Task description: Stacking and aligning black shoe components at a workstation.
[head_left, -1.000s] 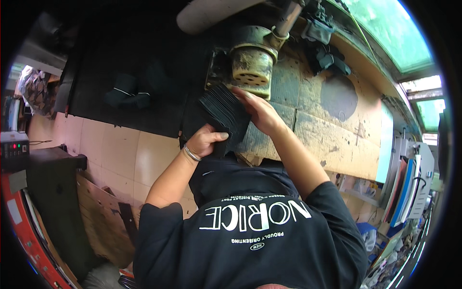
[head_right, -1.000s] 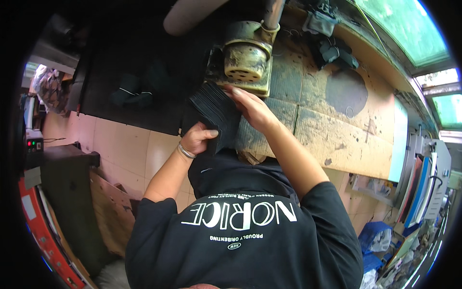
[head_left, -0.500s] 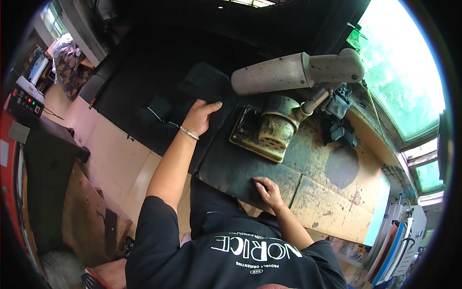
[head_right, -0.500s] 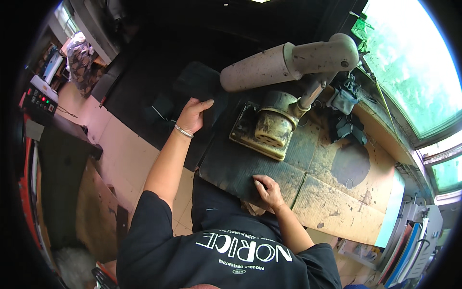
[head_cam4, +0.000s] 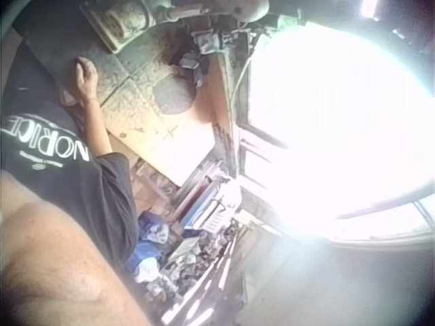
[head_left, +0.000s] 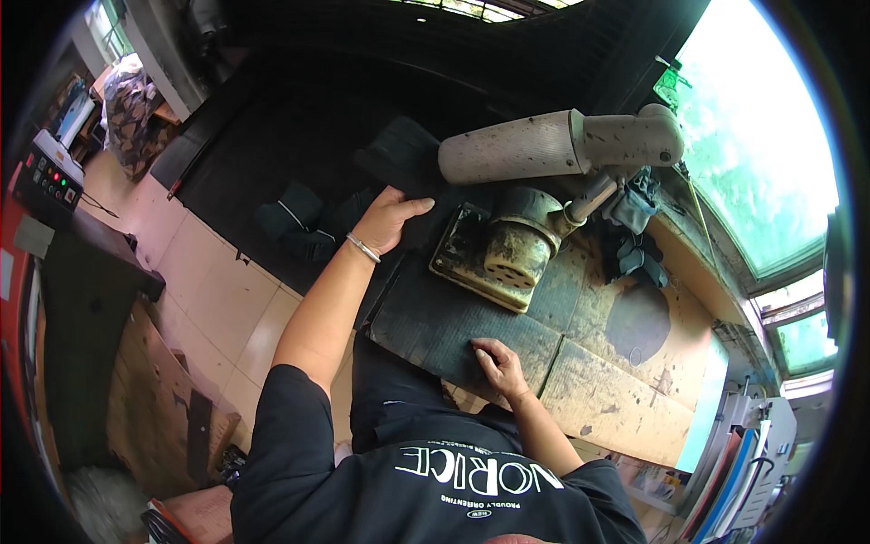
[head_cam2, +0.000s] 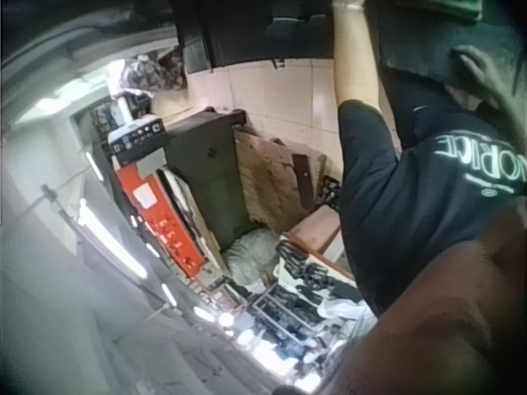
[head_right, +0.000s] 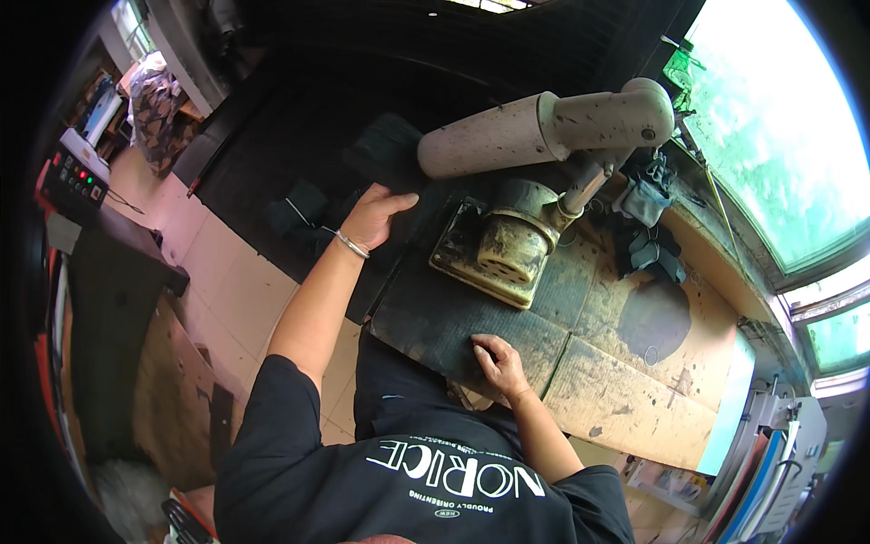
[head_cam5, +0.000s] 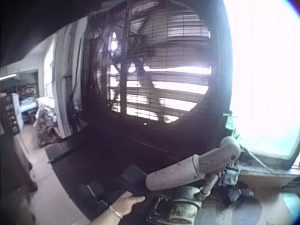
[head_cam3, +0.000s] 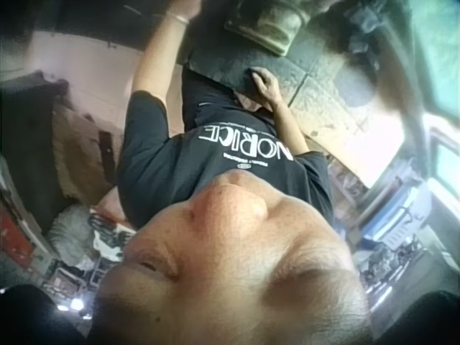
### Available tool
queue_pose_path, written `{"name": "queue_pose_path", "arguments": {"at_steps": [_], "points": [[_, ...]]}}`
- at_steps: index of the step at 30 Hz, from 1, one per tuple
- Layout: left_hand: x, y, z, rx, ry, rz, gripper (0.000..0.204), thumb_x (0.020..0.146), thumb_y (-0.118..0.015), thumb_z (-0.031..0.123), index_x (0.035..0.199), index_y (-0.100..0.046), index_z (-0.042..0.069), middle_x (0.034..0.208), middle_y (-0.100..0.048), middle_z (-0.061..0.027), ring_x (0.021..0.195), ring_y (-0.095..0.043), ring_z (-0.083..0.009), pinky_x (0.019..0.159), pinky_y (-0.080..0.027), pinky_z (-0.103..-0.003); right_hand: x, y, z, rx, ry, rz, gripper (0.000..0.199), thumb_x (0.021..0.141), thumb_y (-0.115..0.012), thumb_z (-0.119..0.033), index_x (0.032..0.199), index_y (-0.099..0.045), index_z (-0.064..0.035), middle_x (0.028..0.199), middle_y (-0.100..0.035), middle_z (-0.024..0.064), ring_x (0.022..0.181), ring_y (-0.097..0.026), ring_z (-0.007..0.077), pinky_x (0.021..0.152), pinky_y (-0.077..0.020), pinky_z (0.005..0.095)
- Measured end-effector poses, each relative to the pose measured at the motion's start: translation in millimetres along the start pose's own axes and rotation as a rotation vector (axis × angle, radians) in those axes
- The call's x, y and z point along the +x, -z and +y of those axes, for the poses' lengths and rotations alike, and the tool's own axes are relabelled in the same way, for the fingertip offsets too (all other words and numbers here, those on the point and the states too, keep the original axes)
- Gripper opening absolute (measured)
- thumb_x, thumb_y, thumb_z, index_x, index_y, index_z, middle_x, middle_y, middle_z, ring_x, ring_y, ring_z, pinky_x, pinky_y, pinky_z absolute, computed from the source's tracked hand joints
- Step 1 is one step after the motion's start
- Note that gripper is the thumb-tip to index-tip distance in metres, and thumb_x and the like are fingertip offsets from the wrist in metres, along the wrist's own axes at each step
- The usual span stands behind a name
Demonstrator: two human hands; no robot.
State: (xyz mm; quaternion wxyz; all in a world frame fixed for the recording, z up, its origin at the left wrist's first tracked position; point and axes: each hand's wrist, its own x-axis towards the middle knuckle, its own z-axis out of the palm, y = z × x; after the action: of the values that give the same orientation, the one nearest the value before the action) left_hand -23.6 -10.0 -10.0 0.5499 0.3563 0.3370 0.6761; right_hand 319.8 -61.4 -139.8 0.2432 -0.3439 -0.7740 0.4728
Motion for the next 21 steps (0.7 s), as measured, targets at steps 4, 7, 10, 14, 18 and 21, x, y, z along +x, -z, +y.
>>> {"name": "queue_pose_path", "arguments": {"at_steps": [4, 7, 10, 14, 18, 21], "points": [[-1, 1, -10, 0.034, 0.021, -0.005, 0.030, 0.084, -0.066, 0.004, 0.114, -0.063, 0.001, 0.108, -0.067, -0.0048, 0.098, -0.062, -0.0137, 0.091, -0.047, -0.029, -1, 0, 1, 0.003, -0.004, -0.005, 0.022, 0.090, -0.060, -0.014, 0.109, -0.065, -0.0022, 0.104, -0.067, 0.0163, 0.099, -0.065, 0.0302, 0.088, -0.0499, 0.0344], [-3, 0, -12, 0.080, 0.044, -0.033, 0.033, 0.085, -0.067, 0.005, 0.117, -0.061, 0.002, 0.112, -0.065, -0.0041, 0.101, -0.060, -0.0130, 0.093, -0.045, -0.029, -1, 0, 1, -0.002, -0.002, -0.006, 0.022, 0.090, -0.060, -0.014, 0.109, -0.065, -0.0022, 0.104, -0.067, 0.0159, 0.099, -0.065, 0.0296, 0.088, -0.0498, 0.0341], [-5, -6, -15, 0.111, 0.043, -0.061, 0.035, 0.085, -0.067, 0.007, 0.119, -0.061, 0.001, 0.113, -0.065, -0.0038, 0.104, -0.058, -0.0121, 0.095, -0.044, -0.029, -1, -1, 1, 0.014, -0.018, -0.009, 0.022, 0.090, -0.060, -0.013, 0.109, -0.066, -0.0022, 0.104, -0.067, 0.0154, 0.099, -0.065, 0.0288, 0.088, -0.0498, 0.0339], [-8, -11, -16, 0.138, 0.047, -0.091, 0.035, 0.085, -0.067, 0.007, 0.119, -0.061, -0.001, 0.113, -0.065, -0.0039, 0.104, -0.058, -0.0118, 0.095, -0.043, -0.029, 0, 0, 0, 0.010, -0.011, -0.009, 0.022, 0.091, -0.060, -0.013, 0.109, -0.066, -0.0022, 0.104, -0.067, 0.0150, 0.099, -0.065, 0.0282, 0.088, -0.0499, 0.0337], [-10, -12, -22, 0.150, 0.074, -0.118, 0.037, 0.085, -0.067, 0.008, 0.120, -0.060, -0.001, 0.116, -0.064, -0.0048, 0.107, -0.057, -0.0118, 0.097, -0.042, -0.029, -1, 0, -1, 0.013, -0.020, -0.015, 0.022, 0.091, -0.059, -0.013, 0.109, -0.065, -0.0020, 0.104, -0.067, 0.0150, 0.099, -0.065, 0.0279, 0.088, -0.0497, 0.0334], [-10, -15, -29, 0.141, 0.034, -0.077, 0.030, 0.084, -0.068, 0.011, 0.111, -0.064, -0.001, 0.103, -0.066, -0.0015, 0.093, -0.059, -0.0089, 0.086, -0.046, -0.027, -2, -1, 0, 0.015, -0.023, -0.009, 0.022, 0.091, -0.060, -0.013, 0.109, -0.066, -0.0020, 0.104, -0.067, 0.0150, 0.099, -0.065, 0.0278, 0.088, -0.0496, 0.0333]]}}
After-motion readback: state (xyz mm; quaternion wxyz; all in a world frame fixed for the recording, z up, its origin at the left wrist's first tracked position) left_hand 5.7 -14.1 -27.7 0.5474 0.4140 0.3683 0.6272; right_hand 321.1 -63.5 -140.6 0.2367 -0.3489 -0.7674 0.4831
